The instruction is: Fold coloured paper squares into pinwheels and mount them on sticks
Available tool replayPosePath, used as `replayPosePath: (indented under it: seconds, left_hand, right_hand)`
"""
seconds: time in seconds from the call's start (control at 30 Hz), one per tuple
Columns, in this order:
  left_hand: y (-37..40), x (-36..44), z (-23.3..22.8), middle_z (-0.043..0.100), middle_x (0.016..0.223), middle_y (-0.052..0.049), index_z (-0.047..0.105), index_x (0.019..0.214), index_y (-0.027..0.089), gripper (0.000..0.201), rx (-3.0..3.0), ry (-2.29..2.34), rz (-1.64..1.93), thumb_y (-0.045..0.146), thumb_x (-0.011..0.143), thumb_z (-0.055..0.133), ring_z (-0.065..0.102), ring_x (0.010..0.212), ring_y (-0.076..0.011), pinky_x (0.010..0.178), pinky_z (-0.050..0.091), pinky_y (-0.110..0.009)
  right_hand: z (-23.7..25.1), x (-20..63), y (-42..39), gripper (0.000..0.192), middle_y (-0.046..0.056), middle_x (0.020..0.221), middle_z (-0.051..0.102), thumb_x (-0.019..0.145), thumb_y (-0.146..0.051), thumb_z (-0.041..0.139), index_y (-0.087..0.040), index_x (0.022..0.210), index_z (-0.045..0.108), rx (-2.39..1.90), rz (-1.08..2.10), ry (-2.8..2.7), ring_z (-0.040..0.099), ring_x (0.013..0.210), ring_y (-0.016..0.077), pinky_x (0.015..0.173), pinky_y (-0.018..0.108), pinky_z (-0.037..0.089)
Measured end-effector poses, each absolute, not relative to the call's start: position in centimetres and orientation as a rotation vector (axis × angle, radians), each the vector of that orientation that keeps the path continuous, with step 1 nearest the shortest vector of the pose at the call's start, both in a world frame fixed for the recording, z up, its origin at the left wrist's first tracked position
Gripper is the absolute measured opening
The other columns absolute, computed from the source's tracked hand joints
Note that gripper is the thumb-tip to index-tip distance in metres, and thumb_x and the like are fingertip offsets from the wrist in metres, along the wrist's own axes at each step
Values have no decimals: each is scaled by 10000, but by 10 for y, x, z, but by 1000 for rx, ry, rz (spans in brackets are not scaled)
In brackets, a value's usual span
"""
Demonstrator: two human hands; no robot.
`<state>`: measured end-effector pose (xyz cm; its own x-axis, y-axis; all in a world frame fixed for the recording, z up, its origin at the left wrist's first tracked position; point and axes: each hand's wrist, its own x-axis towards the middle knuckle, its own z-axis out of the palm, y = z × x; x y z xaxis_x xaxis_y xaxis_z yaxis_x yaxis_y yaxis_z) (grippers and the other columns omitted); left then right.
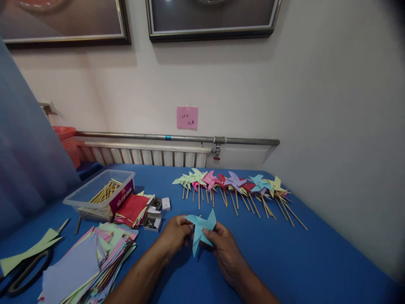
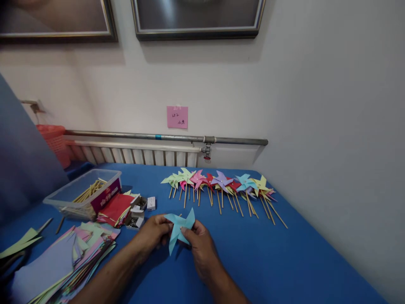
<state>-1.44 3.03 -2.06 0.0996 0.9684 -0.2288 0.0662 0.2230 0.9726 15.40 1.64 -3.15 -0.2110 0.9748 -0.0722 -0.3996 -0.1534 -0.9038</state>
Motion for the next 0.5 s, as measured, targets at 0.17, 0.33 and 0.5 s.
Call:
replayPosePath:
  seconds: [0.17, 0.33, 0.5]
  left_hand:
    - [26, -15, -15, 525, 492, 43, 677, 768, 170, 270, 1002, 1164, 943, 271, 517, 681, 383, 420, -88, 414, 197, -221]
    - [25, -18, -10, 531, 515, 34, 658, 755, 178, 288, 902, 1028, 1043, 384, 572, 740, 414, 443, -93, 417, 198, -211]
    - [26, -14, -15, 514, 487, 44, 650, 730, 172, 320, 981, 1089, 1048, 397, 586, 827, 373, 410, -76, 420, 191, -224]
  right_hand:
    - [-33, 155, 19, 421, 67, 906, 806, 657, -439, 975, -183, 957, 828, -885, 1596, -909, 690, 826, 227, 784, 336, 545]
    - [-38, 154, 21, 427, 43, 857, 787, 639, -434, 982, -190, 953, 824, -905, 1609, -901, 684, 807, 217, 765, 326, 552]
    - [-48, 151, 23, 392, 33, 848, 784, 703, -421, 944, -195, 998, 824, -867, 1576, -977, 665, 755, 197, 750, 312, 541]
